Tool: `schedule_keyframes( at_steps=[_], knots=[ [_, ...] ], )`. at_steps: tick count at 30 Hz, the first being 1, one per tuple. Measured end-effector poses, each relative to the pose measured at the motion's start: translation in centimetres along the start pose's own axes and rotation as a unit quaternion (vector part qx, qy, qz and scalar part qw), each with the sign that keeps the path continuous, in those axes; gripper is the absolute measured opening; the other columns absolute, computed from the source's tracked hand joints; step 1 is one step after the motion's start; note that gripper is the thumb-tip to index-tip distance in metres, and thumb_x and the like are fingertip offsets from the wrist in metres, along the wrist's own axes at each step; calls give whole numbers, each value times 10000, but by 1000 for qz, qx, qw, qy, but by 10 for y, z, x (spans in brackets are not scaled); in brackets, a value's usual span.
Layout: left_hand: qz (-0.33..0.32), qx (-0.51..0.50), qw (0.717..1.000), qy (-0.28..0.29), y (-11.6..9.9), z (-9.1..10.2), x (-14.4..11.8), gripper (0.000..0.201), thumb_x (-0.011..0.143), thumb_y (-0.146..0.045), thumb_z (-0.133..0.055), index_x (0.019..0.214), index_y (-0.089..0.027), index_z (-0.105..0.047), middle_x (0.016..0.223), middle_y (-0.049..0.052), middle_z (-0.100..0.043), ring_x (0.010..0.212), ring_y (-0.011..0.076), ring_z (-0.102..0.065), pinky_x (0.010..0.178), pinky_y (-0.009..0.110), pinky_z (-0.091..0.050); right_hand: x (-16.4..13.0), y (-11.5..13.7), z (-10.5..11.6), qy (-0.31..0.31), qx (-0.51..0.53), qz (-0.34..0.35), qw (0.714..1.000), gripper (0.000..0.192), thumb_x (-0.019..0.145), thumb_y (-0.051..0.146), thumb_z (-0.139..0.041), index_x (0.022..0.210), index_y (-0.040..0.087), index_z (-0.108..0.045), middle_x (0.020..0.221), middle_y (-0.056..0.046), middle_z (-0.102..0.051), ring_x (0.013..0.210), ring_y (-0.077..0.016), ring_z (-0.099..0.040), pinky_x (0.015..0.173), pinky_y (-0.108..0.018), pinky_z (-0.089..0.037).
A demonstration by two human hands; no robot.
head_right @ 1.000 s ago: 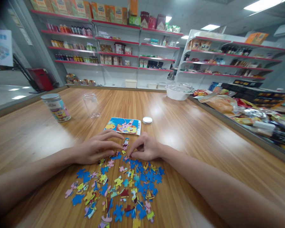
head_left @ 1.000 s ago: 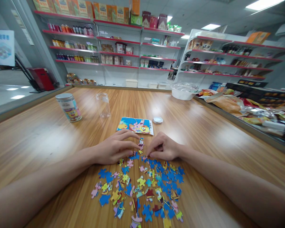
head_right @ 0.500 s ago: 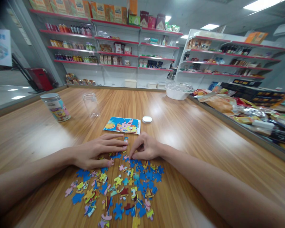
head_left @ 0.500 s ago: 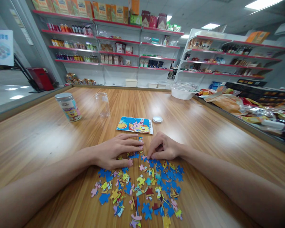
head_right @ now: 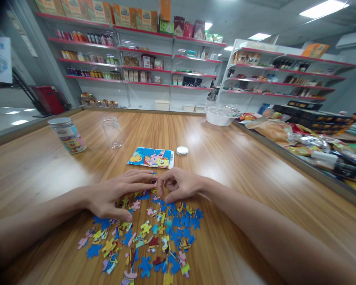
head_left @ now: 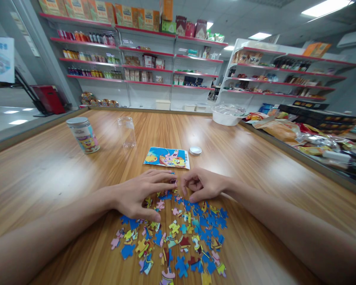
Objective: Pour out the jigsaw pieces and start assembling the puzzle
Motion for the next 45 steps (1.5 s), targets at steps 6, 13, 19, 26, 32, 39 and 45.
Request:
schedule_keyframes(
  at_steps=[6, 13, 19, 26, 32, 39, 45],
  knots=[
    [18, 5, 1000, 20, 1, -2, -1, 962, 748, -592, -741, 1532, -273, -283, 1597, 119, -254, 1441, 398, -263, 1161, 600, -257, 5, 1, -6, -40, -83, -22, 995, 345, 704, 282, -765, 659, 176, -439, 594, 80, -424, 533, -63, -368, 487, -200, -286],
    [22, -10, 1000, 14, -1, 1, 1, 912, 780, -582, -716, 1526, -264, -298, 1598, 121, -249, 1455, 391, -241, 1171, 605, -228, 3, 0, 4, 1, -34, -36, 999, 409, 704, 313, -769, 640, 184, -386, 573, 99, -351, 523, -53, -306, 481, -210, -241],
    [31, -14, 999, 21, 0, 2, 0, 915, 773, -582, -722, 1523, -266, -306, 1599, 125, -244, 1456, 392, -241, 1169, 615, -224, -1, 2, 11, 89, -39, -101, 990, 440, 683, 270, -786, 606, 184, -362, 519, 116, -338, 474, -36, -282, 444, -205, -203],
    [25, -25, 999, 22, 1, 1, 0, 985, 717, -638, -745, 1523, -278, -309, 1591, 117, -271, 1452, 406, -242, 1165, 629, -223, -2, 10, 8, 112, -80, -150, 979, 472, 650, 335, -824, 579, 174, -386, 488, 121, -347, 453, -30, -281, 448, -207, -205],
    [18, -40, 999, 32, 3, 2, -1, 1036, 690, -631, -770, 1534, -303, -268, 1613, 104, -205, 1466, 400, -204, 1173, 633, -183, 0, 18, 2, 78, -174, -174, 966, 500, 645, 472, -825, 550, 165, -441, 472, 104, -378, 445, -40, -290, 454, -234, -181],
    [17, -67, 995, 69, 2, 9, -1, 1107, 669, -660, -771, 1550, -280, -218, 1632, 121, -83, 1489, 409, -62, 1167, 669, -86, 0, 15, 2, 77, -167, -168, 969, 491, 657, 414, -831, 551, 169, -419, 465, 112, -345, 446, -39, -270, 441, -227, -182],
    [30, -65, 993, 95, 3, 9, -2, 1224, 583, -663, -823, 1556, -312, -169, 1634, 105, 14, 1479, 438, 17, 1148, 699, -48, 0, 11, 3, 79, -143, -150, 975, 497, 701, 441, -794, 556, 170, -404, 477, 109, -329, 455, -38, -258, 439, -224, -184]
  ],
)
Point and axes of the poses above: each hand's wrist, its own x-axis towards the middle knuckle, its own z-axis out of the back of the hand, y = z × x, the point moved 1 cm from there along x, towards the middle knuckle
